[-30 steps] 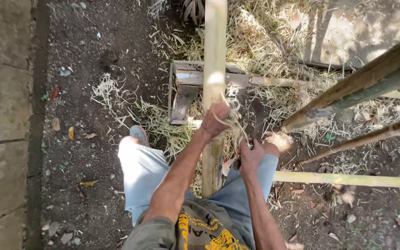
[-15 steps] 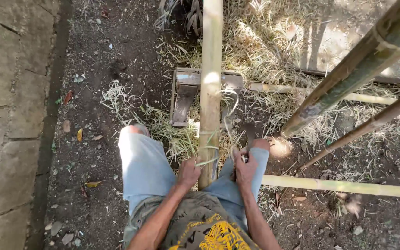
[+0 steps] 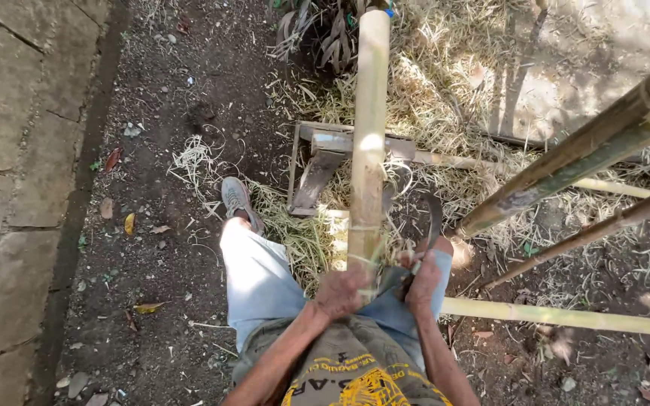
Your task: Using a drawknife-like hand tool to scrape the outer layer of a bamboo pole held on a wooden support.
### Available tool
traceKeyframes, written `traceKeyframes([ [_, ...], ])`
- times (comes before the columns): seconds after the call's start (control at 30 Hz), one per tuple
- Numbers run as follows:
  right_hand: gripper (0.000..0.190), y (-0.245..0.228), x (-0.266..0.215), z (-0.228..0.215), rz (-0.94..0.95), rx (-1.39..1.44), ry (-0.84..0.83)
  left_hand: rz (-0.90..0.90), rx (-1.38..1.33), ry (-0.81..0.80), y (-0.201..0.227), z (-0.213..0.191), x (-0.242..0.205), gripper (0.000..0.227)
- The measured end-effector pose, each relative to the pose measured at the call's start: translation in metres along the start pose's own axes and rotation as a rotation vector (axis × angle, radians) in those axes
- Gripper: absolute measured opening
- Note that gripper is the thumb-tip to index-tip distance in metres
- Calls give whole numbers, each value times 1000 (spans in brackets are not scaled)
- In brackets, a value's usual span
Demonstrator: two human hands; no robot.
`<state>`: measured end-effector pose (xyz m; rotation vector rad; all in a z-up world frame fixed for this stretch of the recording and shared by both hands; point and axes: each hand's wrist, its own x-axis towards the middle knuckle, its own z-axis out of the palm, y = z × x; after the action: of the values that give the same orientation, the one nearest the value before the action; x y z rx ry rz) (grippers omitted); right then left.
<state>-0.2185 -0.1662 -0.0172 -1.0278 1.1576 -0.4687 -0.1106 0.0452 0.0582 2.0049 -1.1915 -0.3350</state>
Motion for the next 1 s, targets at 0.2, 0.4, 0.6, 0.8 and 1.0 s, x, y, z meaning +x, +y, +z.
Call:
traceKeyframes([
  [0.2,53,-30,-20,-4,-485,-672,45,-193,-83,-154,-4,-20,-56,25],
  [0.4,41,-18,-17,18,-554,-619,129,-163,-30,212,-29,-55,-55,16],
  [0.6,36,-32,-18,52,-469,-359,45,-186,-173,357,-37,-68,6,17],
  [0.8,31,-77,14,94,-237,-381,-114,-484,80,303,-124,-44,33,20],
  [1.0,26,-89,99,102,-775,-937,-213,-216,781,42,-139,-89,87,60],
])
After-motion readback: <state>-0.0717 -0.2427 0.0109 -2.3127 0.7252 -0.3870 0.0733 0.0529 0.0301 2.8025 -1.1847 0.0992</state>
